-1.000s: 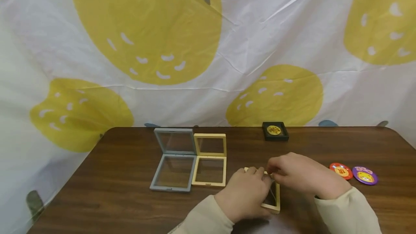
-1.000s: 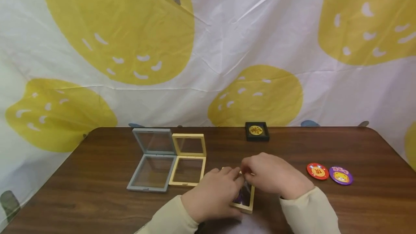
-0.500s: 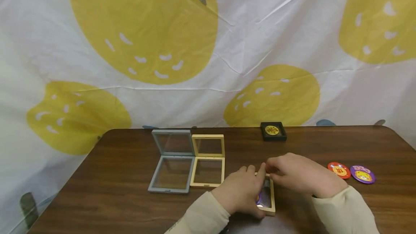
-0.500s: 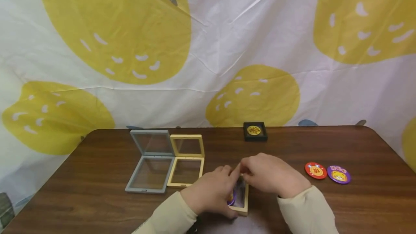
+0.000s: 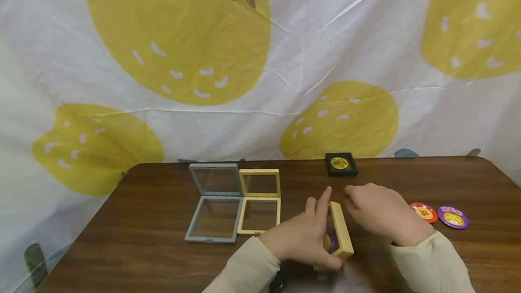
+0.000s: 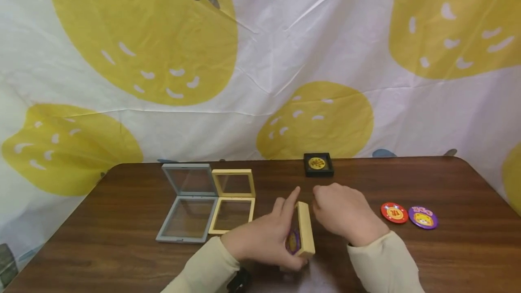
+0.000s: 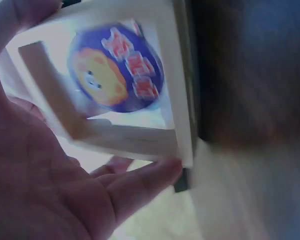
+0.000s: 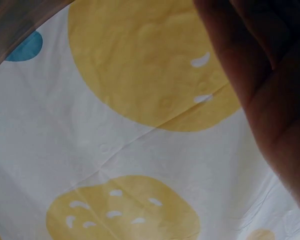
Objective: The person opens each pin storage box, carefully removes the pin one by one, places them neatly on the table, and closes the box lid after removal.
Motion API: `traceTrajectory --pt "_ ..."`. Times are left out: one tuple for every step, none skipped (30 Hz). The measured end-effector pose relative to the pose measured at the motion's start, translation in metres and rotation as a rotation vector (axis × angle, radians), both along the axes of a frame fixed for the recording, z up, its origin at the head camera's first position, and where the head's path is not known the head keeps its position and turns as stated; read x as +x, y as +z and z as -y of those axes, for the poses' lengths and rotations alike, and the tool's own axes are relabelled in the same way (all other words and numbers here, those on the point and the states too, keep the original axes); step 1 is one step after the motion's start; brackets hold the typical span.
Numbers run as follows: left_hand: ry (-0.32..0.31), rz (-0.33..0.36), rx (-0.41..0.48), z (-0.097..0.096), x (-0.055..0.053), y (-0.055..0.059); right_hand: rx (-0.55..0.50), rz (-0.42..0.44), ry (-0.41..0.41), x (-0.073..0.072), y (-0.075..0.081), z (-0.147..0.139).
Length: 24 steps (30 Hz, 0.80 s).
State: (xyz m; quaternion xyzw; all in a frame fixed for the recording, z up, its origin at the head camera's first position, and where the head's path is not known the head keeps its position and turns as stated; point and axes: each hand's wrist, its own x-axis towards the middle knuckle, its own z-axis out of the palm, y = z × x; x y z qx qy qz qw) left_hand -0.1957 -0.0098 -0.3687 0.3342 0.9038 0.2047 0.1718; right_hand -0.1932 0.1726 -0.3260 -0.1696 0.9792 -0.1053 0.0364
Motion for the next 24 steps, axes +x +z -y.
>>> traceTrajectory --pt "0.007 0.035 0.028 0.0005 -0.0009 0.0000 0.013 0.001 -0.023 0.0004 0.0006 0.0001" --pt "0.013 0.058 0.049 0.0009 -0.0015 -0.0002 0.025 0.001 -0.038 0.0006 0.0010 0.0001" --pt "0.022 0.076 0.068 0.0013 -0.0020 -0.0005 0.032 -0.002 -0.044 0.0007 0.0013 0.0000" --pt "0.029 0.075 0.081 0.0016 -0.0024 -0.0007 0.031 0.005 -0.046 0.0007 0.0015 0.0001" --pt "0.034 0.066 0.088 0.0018 -0.0026 -0.0009 0.027 0.010 -0.046 0.0006 0.0016 0.0003" --pt "0.038 0.063 0.094 0.0020 -0.0028 -0.0010 0.021 0.014 -0.046 0.0004 0.0016 0.0006" --pt "0.040 0.060 0.098 0.0021 -0.0031 -0.0010 0.017 0.020 -0.043 0.0003 0.0015 0.0010" --pt "0.042 0.056 0.099 0.0024 -0.0031 -0.0008 0.012 0.022 -0.041 0.0001 0.0014 0.0015" --pt "0.042 0.057 0.104 0.0025 -0.0031 -0.0004 0.009 0.025 -0.039 0.0000 0.0012 0.0020" --pt "0.040 0.052 0.105 0.0027 -0.0031 0.0000 0.009 0.030 -0.038 -0.0001 0.0010 0.0024" --pt "0.036 0.047 0.108 0.0027 -0.0033 0.0003 0.010 0.034 -0.040 -0.0001 0.0008 0.0027" --pt "0.033 0.044 0.109 0.0028 -0.0034 0.0006 0.013 0.036 -0.042 -0.0001 0.0006 0.0029" --pt "0.027 0.036 0.113 0.0031 -0.0035 0.0010 0.016 0.039 -0.044 -0.0001 0.0003 0.0029" --pt "0.018 0.033 0.117 0.0035 -0.0038 0.0013 0.019 0.041 -0.045 -0.0001 0.0001 0.0028" --pt "0.007 0.039 0.121 0.0041 -0.0044 0.0017 0.018 0.044 -0.045 -0.0002 -0.0001 0.0028" --pt "-0.008 0.048 0.126 0.0048 -0.0053 0.0019 0.011 0.052 -0.044 -0.0003 -0.0004 0.0027" --pt "-0.021 0.061 0.132 0.0057 -0.0062 0.0024 0.002 0.056 -0.041 -0.0005 -0.0006 0.0027" --pt "-0.031 0.077 0.133 0.0067 -0.0072 0.0029 -0.007 0.060 -0.037 -0.0008 -0.0010 0.0026" --pt "-0.043 0.090 0.138 0.0076 -0.0082 0.0034 -0.014 0.066 -0.033 -0.0011 -0.0014 0.0026" --pt "-0.050 0.108 0.139 0.0084 -0.0090 0.0041 -0.023 0.074 -0.030 -0.0013 -0.0017 0.0025" --pt "-0.047 0.121 0.135 0.0092 -0.0093 0.0050 -0.033 0.086 -0.029 -0.0016 -0.0020 0.0023" --pt "-0.041 0.121 0.129 0.0094 -0.0096 0.0056 -0.040 0.092 -0.028 -0.0019 -0.0023 0.0020" --pt "-0.029 0.120 0.120 0.0095 -0.0095 0.0065 -0.044 0.094 -0.028 -0.0024 -0.0026 0.0015" --pt "-0.017 0.112 0.107 0.0090 -0.0093 0.0072 -0.050 0.098 -0.028 -0.0029 -0.0027 0.0011"
